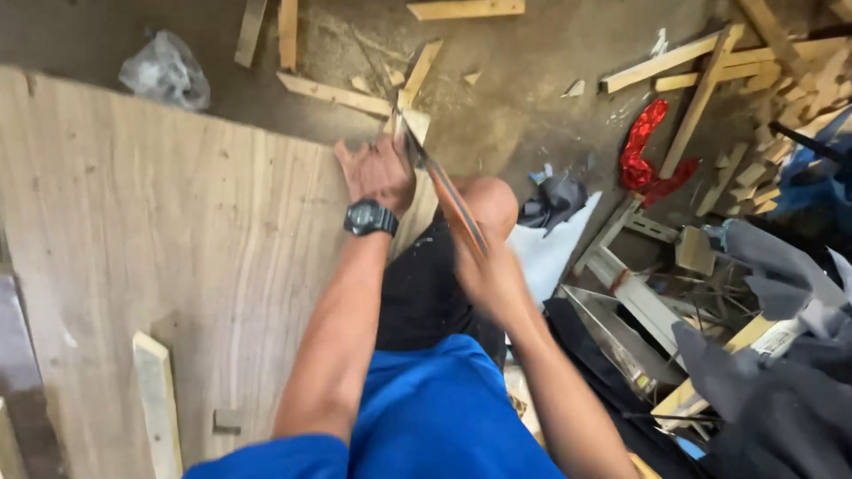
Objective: Measuring, marking, and cutting wooden planks using a hand saw and square ruler on a workbench.
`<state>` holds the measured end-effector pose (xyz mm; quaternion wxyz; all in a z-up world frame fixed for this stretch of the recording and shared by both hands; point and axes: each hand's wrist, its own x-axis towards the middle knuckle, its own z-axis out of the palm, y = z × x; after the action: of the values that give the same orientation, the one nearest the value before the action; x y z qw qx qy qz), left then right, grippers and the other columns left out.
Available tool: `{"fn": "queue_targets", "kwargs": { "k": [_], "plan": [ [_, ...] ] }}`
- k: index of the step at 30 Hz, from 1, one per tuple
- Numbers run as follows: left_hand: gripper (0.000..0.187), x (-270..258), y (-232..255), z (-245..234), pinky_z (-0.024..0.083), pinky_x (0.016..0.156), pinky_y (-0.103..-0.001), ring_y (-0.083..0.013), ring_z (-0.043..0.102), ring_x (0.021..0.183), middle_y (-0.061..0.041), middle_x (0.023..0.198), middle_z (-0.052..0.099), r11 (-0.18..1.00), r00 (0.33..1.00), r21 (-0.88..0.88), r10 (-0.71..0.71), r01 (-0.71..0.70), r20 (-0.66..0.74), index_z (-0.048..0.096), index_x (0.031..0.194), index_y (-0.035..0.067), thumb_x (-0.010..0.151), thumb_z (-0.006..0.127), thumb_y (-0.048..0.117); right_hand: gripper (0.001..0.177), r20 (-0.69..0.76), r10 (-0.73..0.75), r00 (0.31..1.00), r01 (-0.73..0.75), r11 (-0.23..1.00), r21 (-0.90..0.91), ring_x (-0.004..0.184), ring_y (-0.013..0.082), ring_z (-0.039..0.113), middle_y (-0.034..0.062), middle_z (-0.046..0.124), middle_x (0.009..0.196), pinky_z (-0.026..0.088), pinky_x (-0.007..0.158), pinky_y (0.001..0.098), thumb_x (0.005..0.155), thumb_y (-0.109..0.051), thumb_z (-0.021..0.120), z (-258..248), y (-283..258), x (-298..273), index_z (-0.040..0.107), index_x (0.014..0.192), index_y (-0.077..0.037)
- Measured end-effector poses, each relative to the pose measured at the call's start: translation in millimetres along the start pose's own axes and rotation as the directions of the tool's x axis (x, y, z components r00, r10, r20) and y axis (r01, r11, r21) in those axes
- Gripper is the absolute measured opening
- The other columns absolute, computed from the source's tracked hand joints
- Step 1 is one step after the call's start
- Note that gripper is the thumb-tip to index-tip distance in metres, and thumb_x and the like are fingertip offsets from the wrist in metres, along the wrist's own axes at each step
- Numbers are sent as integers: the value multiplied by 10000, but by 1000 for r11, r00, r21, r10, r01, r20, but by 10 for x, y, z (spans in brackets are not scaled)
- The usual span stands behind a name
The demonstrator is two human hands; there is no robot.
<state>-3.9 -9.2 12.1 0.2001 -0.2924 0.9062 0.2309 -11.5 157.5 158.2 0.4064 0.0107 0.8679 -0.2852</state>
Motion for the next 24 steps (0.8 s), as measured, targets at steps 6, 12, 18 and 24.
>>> {"fn": "queue_targets", "kwargs": {
  "k": [6, 12, 18, 24],
  "plan": [
    [322, 137, -129, 320, 397, 967, -673, -276, 619, 533, -22, 529, 458, 922, 698, 251, 386, -293, -604, 571, 758, 164, 1061, 493, 237, 234, 9, -345, 939, 335, 903, -268, 755, 439, 755, 266, 692, 763, 587, 653, 465, 931, -195, 612, 287, 124, 741, 565, 1114, -56],
    [531, 118, -135, 349, 189, 1142, -550, -316, 765, 921, -132, 603, 681, 998, 965, 1, 61, -63, -254, 558, 866, 165, 1145, 222, 466, 348, 90, -30, 995, 36, 997, -68, 997, 575, 659, 338, 701, 1012, 528, 781, 661, 1034, -320, 541, -212, -302, -112, 538, 1352, -180],
    [600, 42, -40, 125, 227, 1129, -588, -319, 740, 815, -118, 607, 666, 997, 975, 0, 80, -82, -205, 630, 875, 108, 1147, 187, 408, 375, -114, -77, 991, 67, 993, -93, 750, 417, 752, 180, 756, 744, 585, 577, 467, 884, -234, 725, -376, 367, -996, 691, 1256, -205],
    [499, -22, -110, 351, 277, 1072, -593, -335, 727, 707, -106, 541, 628, 980, 902, 85, 198, -179, -384, 571, 795, 147, 1153, 306, 374, 300, 41, -74, 996, 80, 982, -168, 1016, 443, 719, 221, 736, 956, 561, 861, 553, 996, -440, 579, 246, 83, 608, 576, 1182, -205]
  ]
}}
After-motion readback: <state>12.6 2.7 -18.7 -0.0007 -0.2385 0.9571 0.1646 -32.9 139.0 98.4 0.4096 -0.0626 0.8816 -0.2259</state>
